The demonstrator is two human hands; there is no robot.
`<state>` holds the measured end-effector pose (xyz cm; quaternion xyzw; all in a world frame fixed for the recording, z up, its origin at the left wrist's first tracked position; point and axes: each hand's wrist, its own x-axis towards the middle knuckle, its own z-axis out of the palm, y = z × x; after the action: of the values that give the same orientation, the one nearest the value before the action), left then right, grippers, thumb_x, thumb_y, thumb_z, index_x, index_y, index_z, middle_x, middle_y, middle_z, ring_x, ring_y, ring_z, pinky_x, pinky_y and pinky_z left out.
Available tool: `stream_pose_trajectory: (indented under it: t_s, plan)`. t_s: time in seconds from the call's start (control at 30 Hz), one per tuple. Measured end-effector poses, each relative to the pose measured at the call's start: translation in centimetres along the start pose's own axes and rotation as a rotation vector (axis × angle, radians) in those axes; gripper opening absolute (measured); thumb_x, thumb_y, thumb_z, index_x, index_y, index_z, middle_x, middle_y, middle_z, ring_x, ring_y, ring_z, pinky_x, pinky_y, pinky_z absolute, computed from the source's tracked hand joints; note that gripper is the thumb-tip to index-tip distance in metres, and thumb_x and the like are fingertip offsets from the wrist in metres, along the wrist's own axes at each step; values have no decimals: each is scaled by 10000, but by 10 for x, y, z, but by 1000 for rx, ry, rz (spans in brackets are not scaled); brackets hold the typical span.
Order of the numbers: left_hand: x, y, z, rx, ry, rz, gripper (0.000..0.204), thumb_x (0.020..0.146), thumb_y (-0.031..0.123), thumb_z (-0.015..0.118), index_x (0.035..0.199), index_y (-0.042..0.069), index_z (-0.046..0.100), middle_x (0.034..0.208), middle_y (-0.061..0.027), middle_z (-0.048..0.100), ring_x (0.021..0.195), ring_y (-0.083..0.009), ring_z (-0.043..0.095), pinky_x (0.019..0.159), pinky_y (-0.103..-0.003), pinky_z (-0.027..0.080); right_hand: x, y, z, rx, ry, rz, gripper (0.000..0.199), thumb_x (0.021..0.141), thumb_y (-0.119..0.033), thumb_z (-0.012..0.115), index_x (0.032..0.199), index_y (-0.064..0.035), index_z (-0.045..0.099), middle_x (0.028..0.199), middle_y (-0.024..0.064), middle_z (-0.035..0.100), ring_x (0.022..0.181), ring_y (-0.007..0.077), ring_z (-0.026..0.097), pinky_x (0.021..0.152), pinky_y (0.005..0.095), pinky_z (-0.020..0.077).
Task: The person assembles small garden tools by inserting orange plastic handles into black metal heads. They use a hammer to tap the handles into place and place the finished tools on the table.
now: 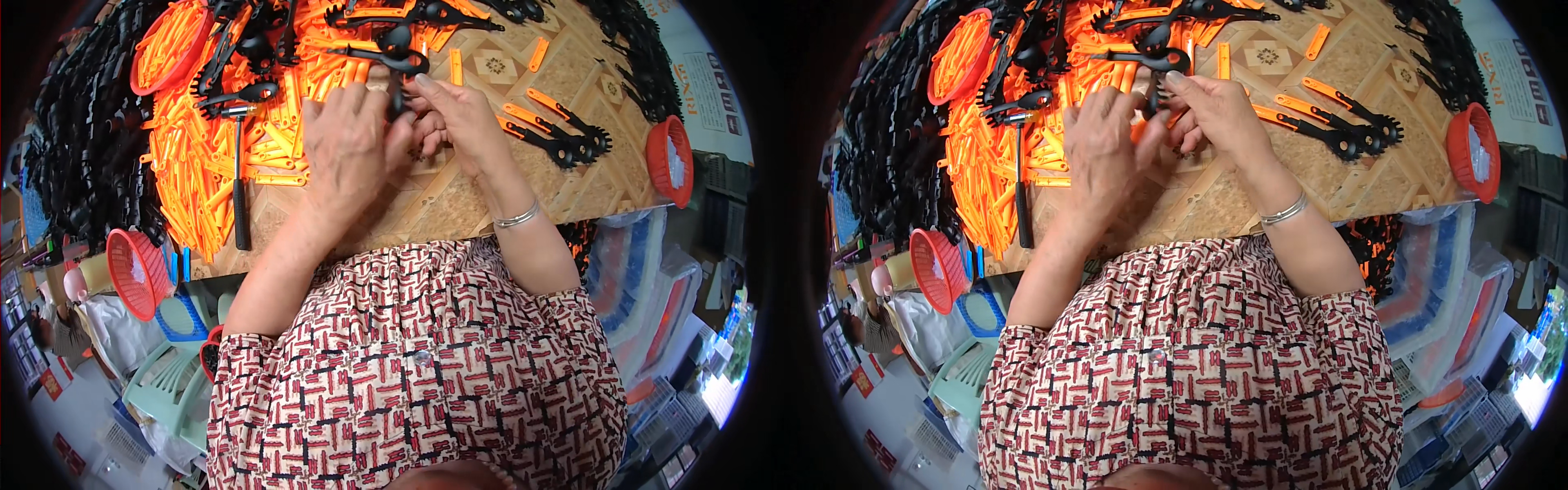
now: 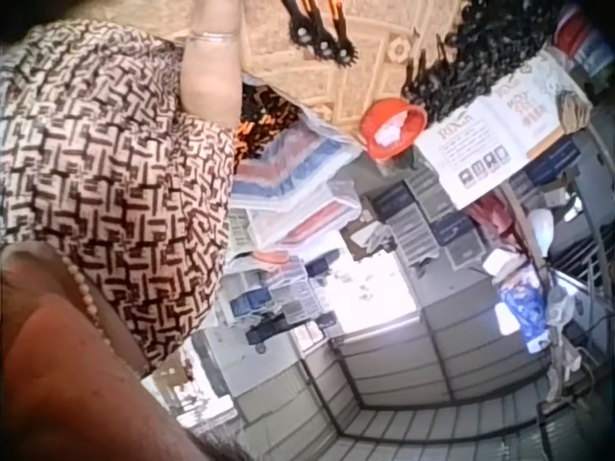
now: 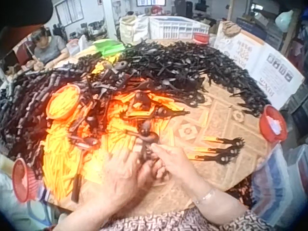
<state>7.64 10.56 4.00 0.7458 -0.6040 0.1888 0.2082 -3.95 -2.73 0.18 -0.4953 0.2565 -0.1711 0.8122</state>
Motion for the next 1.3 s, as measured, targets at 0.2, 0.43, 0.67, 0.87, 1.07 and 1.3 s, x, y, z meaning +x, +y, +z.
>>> stream_pose_trajectory:
  t_s: [0.2,0.43,0.67,0.87,1.07,1.3]
  plan:
    - [-24,3,-14,-369,-64,32,356,858,181,779,1187,82,688,907,-49,664,838,-230,619,780,-369,408,-14,-7,0,-33,-56,23,228,986,-283,697,950,-60,723,656,-34,613,470,22,516,412,193,366]
    - [-24,-19,-10,-162,-124,-17,226,888,145,755,1105,85,737,929,-84,672,874,-284,622,780,-399,479,-23,-11,-21,88,-73,17,289,1023,-232,603,986,45,676,808,81,699,628,133,690,513,228,541]
    - [-15,-17,5,48,-240,-106,147,848,141,758,969,80,700,972,-102,621,947,-330,583,816,-436,489,15,-23,-3,-1427,420,-1070,140,951,-200,631,977,-86,709,717,129,704,607,305,688,562,405,545]
    - [-18,-19,-8,-44,-100,-92,164,838,115,765,959,87,658,978,-101,634,948,-325,577,817,-425,447,-14,-20,-15,-522,161,-348,276,1024,-229,630,824,-52,702,657,19,643,553,97,609,536,258,496]
    - [-6,-39,-17,162,167,15,204,843,54,766,1011,141,688,929,-24,683,967,-258,628,818,-404,420,-48,-8,-14,-193,-21,-97,274,1055,-221,607,903,-25,723,703,-12,644,561,31,573,513,180,474]
    - [12,-48,-36,80,338,33,235,838,51,774,1046,106,679,996,-85,705,1022,-271,656,976,-427,444,-47,-5,-13,-65,-85,-6,282,1040,-215,619,1074,26,760,683,-8,638,547,32,556,486,170,456]
